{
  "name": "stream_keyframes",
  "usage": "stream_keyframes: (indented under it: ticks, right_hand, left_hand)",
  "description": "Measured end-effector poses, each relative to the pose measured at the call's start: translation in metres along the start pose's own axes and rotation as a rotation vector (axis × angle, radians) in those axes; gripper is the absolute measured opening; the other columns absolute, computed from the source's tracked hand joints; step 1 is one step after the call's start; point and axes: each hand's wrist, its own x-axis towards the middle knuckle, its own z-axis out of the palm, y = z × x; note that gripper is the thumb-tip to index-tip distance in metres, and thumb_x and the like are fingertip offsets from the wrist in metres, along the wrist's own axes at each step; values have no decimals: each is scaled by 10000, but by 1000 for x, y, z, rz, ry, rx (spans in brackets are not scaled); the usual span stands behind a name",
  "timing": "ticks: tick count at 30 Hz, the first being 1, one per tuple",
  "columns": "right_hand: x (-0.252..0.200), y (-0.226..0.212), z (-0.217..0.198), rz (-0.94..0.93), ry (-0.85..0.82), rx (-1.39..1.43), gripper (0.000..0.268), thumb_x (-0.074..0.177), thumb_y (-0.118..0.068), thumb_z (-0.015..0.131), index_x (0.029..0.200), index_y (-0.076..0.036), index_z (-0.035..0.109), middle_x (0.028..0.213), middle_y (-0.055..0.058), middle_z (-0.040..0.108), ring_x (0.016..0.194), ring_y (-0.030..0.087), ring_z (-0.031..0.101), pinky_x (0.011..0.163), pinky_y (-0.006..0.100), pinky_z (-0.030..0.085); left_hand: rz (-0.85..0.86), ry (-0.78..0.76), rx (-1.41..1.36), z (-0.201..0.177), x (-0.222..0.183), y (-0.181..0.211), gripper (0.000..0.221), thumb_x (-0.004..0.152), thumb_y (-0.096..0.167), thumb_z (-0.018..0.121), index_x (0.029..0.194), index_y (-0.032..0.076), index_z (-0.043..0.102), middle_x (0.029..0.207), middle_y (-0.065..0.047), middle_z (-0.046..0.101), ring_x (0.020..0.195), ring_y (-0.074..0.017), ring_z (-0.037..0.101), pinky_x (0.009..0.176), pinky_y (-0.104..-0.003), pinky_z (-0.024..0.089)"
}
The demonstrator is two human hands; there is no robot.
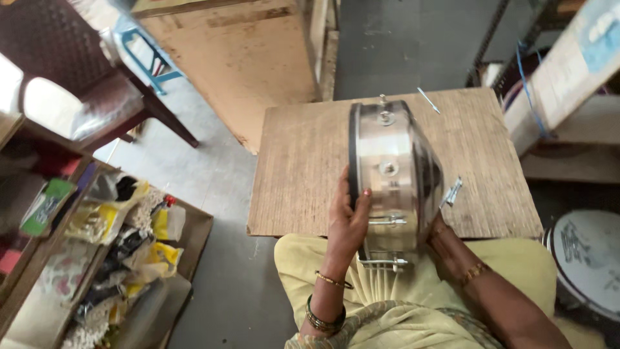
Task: The person assembles a snare drum by fitting the drum head and rim onto the shell, then inserting and tightening tension rods with a small wrench while rotating the drum on a wooden surface.
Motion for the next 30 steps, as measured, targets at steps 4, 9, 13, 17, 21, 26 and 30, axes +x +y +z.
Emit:
stream_keyframes:
  ticks: [4,9,13,17,21,26,30]
  right_hand:
    - [29,-2,1,-21,57,-15,508,1003,-479,475,1279,-77,616,1093,83,696,886,218,698,752,386,594]
    - [23,33,-38,51,214,-49,468,1009,-443,504,1264,-69,624,1060,63,697,872,188,685,752,349,590]
    - [4,37,-86,148,193,-81,280,1004,-302,560,1139,-60,605,928,45,670,781,183,668,690,346,590]
    - [-6,11,-135,167,215,-227,174,1034,-177,633,1081,-12,602,830,69,626,656,163,618,572,315,539]
    - [-15,-16,-171,70,431,-465,148,965,-60,620,1097,-4,654,831,99,668,617,160,639,518,309,531]
    - [-8,-35,-185,44,518,-859,136,982,-117,650,1064,-20,699,827,127,672,605,160,607,515,318,501]
    - [4,-33,-149,-133,563,-1391,303,932,-302,748,955,-1,722,847,159,731,719,259,691,665,385,546]
  left_hand:
    - [158,34,-45,0,1,-6,595,1046,122,630,1572,23,371,1219,-84,665,980,-70,647,799,-229,564]
    - [148,80,148,-11,2,-11,537,1086,127,598,1579,28,410,1231,-60,669,911,-27,599,701,-183,505]
    - [-54,111,239,-18,5,-5,538,1049,160,594,1561,75,451,849,7,627,642,-14,488,489,-177,357]
    - [50,113,301,-9,16,0,507,1116,166,564,1598,68,441,803,57,452,676,-21,341,571,-187,310]
    - [73,63,290,1,22,8,484,1135,168,519,1593,62,404,848,77,514,701,-10,387,590,-182,340]
    - [71,55,257,16,27,8,484,1147,161,514,1605,53,399,920,73,541,744,-5,409,629,-182,347]
    - [89,69,239,24,29,7,474,1150,158,511,1593,36,394,968,77,581,767,1,434,642,-183,369]
